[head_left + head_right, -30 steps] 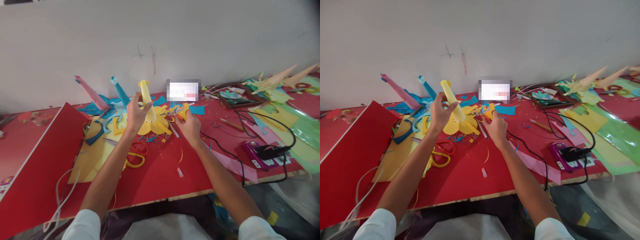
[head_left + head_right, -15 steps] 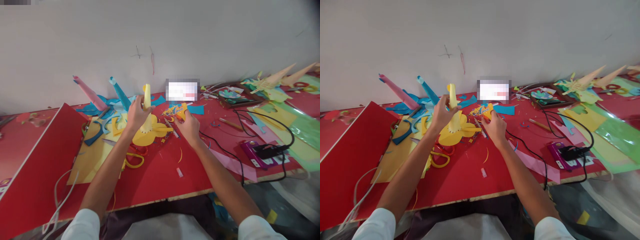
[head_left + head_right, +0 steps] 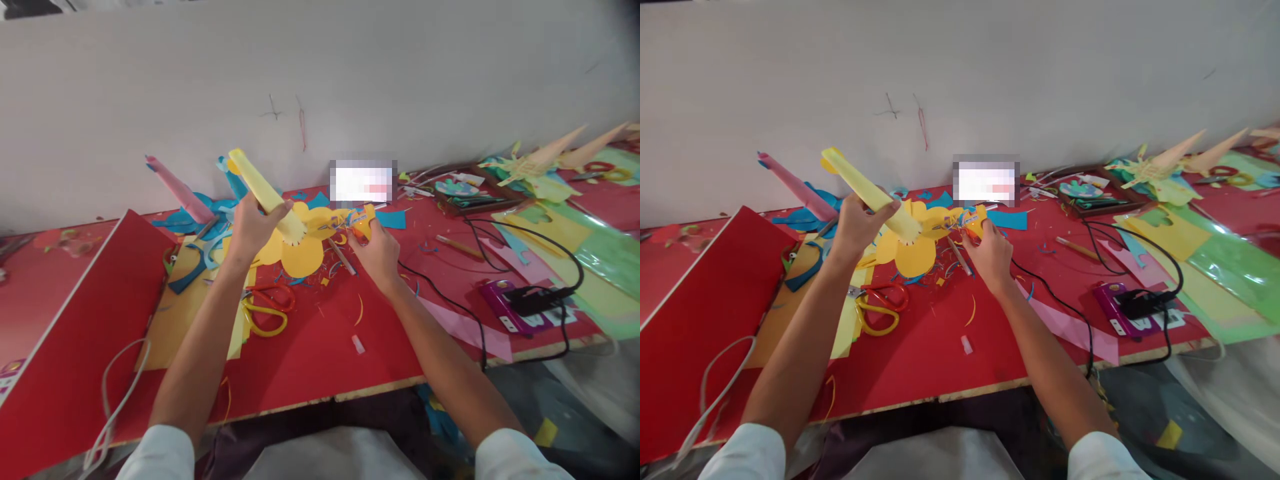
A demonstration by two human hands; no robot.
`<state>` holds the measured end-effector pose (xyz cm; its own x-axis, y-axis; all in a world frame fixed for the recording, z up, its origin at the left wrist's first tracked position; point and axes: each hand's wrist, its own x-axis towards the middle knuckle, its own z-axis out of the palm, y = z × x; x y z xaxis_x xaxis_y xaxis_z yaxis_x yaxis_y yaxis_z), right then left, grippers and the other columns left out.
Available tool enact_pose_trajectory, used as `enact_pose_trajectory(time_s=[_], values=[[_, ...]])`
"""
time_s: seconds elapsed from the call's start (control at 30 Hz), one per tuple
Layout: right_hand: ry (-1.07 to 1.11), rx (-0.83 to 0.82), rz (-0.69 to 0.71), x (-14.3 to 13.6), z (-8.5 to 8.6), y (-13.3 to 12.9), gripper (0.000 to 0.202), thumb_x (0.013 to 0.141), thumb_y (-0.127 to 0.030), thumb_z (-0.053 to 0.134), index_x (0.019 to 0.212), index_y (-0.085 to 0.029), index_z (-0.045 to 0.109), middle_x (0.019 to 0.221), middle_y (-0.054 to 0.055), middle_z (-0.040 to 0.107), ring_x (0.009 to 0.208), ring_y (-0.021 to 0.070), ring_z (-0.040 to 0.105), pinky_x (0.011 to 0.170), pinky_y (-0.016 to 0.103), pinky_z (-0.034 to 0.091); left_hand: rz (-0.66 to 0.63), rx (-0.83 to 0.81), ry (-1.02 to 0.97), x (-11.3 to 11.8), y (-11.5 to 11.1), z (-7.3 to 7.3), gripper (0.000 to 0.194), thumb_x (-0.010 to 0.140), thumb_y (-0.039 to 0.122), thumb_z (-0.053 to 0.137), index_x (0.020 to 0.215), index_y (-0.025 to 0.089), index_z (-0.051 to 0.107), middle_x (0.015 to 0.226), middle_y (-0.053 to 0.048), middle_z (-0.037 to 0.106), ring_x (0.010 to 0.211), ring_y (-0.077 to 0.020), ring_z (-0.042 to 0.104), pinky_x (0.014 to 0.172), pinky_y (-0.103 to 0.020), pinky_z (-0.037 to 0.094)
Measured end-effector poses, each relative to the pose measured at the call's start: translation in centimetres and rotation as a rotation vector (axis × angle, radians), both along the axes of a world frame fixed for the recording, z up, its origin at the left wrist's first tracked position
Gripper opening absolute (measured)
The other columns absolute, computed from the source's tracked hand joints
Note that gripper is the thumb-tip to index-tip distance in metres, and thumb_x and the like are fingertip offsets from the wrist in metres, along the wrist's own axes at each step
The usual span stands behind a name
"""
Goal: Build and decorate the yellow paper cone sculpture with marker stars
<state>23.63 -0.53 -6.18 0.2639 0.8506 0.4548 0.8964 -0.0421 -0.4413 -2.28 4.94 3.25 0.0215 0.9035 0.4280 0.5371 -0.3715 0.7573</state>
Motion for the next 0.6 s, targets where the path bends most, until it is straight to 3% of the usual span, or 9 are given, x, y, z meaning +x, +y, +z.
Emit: enact_pose_trajectory(time_s=[0.17,0.3,0.37,0.47,0.53,0.6], values=[[-0.007,-0.005,0.003,0.0,0.0,-0.1,0.046,0.098,-0.061,0.051,0.107,-0.016,0.06,0.093,0.012,0.073,0.079,0.0233,0.063,0.064,0.03,0.026,0.082,-0.054,0.099,1.6,0.2,-2.3,0.032,0.08,0.043,0.079,0.095,0.017,0.068,0.074,-0.002,0.063,0.066,-0.0145,0.055,0.061,-0.029,0.042],[-0.014,-0.006,0.001,-0.1,0.0,-0.1,0.045,0.098,-0.059,0.053,0.107,-0.016,0.061,0.092,0.012,0.073,0.078,0.0235,0.064,0.063,0.03,0.025,0.066,-0.095,0.205,2.6,0.3,-4.4,0.035,0.084,0.044,0.077,0.105,0.018,0.067,0.073,-0.002,0.062,0.066,-0.0178,0.058,0.063,-0.032,0.043],[-0.024,-0.009,0.005,-0.2,0.1,-0.2,0.045,0.098,-0.059,0.053,0.106,-0.016,0.061,0.093,0.012,0.074,0.078,0.0237,0.064,0.063,0.03,0.025,0.038,-0.098,0.252,3.0,0.2,-4.8,0.038,0.085,0.045,0.076,0.11,0.019,0.065,0.077,-0.003,0.064,0.07,-0.0196,0.061,0.066,-0.033,0.045],[-0.032,-0.008,0.015,-0.3,0.1,-0.3,0.046,0.098,-0.061,0.051,0.105,-0.016,0.061,0.094,0.013,0.074,0.078,0.0242,0.065,0.063,0.031,0.027,-0.016,-0.043,0.258,3.0,-0.2,-4.6,0.046,0.086,0.044,0.077,0.122,0.021,0.061,0.101,-0.006,0.071,0.075,-0.0172,0.062,0.07,-0.032,0.048],[-0.035,-0.007,0.022,-0.4,0.0,-0.3,0.047,0.099,-0.061,0.05,0.105,-0.016,0.061,0.094,0.013,0.074,0.08,0.0247,0.065,0.063,0.031,0.028,-0.012,0.012,0.176,2.6,-0.9,-4.5,0.045,0.091,0.044,0.071,0.128,0.022,0.057,0.116,-0.007,0.071,0.073,-0.0133,0.06,0.07,-0.03,0.047],[-0.042,-0.016,0.027,-0.4,0.0,-0.2,0.046,0.099,-0.061,0.05,0.105,-0.017,0.061,0.095,0.013,0.074,0.081,0.0253,0.066,0.064,0.031,0.028,0.047,0.039,0.064,1.5,-1.9,-4.6,0.036,0.099,0.044,0.057,0.126,0.021,0.058,0.115,-0.007,0.071,0.069,-0.0112,0.057,0.066,-0.027,0.046]])
